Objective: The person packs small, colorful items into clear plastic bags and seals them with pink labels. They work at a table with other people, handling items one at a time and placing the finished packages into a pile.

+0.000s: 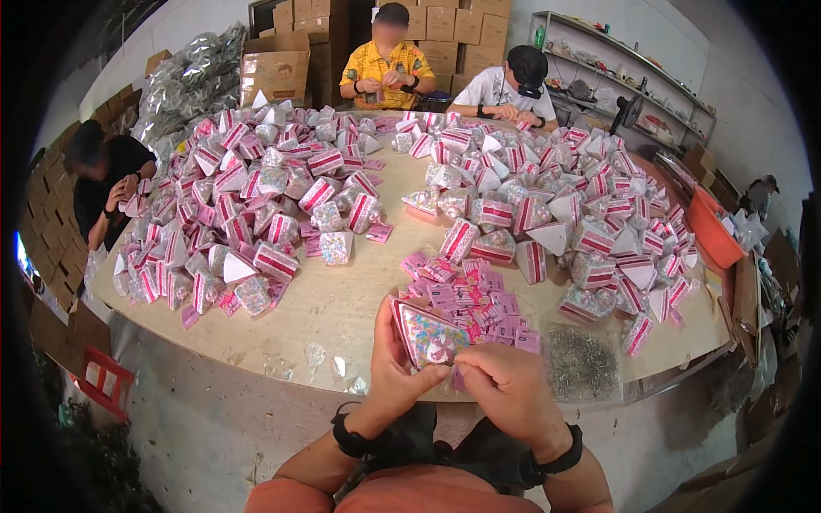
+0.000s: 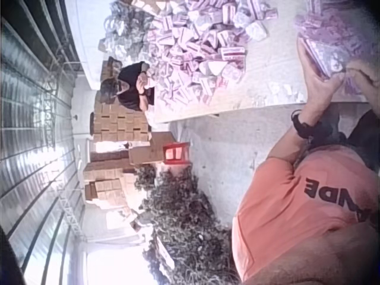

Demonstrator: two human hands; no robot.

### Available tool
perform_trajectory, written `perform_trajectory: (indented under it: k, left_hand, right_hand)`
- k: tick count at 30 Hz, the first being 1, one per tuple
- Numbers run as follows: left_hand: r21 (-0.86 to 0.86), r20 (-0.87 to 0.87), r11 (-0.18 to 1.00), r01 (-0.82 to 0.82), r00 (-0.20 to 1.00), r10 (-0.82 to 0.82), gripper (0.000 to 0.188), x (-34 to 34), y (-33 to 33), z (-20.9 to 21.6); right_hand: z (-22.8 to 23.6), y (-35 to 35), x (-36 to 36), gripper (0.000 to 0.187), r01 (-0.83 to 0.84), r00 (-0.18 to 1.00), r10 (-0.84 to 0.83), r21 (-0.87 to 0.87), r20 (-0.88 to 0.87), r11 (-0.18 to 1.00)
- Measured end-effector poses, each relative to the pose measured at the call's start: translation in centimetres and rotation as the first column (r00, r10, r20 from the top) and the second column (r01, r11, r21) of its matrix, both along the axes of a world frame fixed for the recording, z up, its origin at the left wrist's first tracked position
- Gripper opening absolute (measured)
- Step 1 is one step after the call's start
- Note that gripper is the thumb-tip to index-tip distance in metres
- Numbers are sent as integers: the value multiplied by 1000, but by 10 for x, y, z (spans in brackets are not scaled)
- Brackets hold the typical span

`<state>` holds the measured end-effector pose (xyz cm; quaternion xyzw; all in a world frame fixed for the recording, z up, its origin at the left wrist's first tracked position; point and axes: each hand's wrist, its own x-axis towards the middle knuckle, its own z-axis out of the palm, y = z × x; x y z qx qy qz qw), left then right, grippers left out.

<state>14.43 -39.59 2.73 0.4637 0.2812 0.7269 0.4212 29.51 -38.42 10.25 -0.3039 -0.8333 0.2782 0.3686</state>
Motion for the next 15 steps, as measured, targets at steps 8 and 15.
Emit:
perform_trajectory:
  k: [8,15]
  left_hand:
    - [39,-28,999,-21,999,22,101,3,0,0]
    - [-5,-71,993,-114,991,113,98,9,-1,0]
  right_hand:
    - [-3,0,1,12,33,995,-43,111,86,993]
    - [-13,-3,-3,14,112,975,-172,359,139,926]
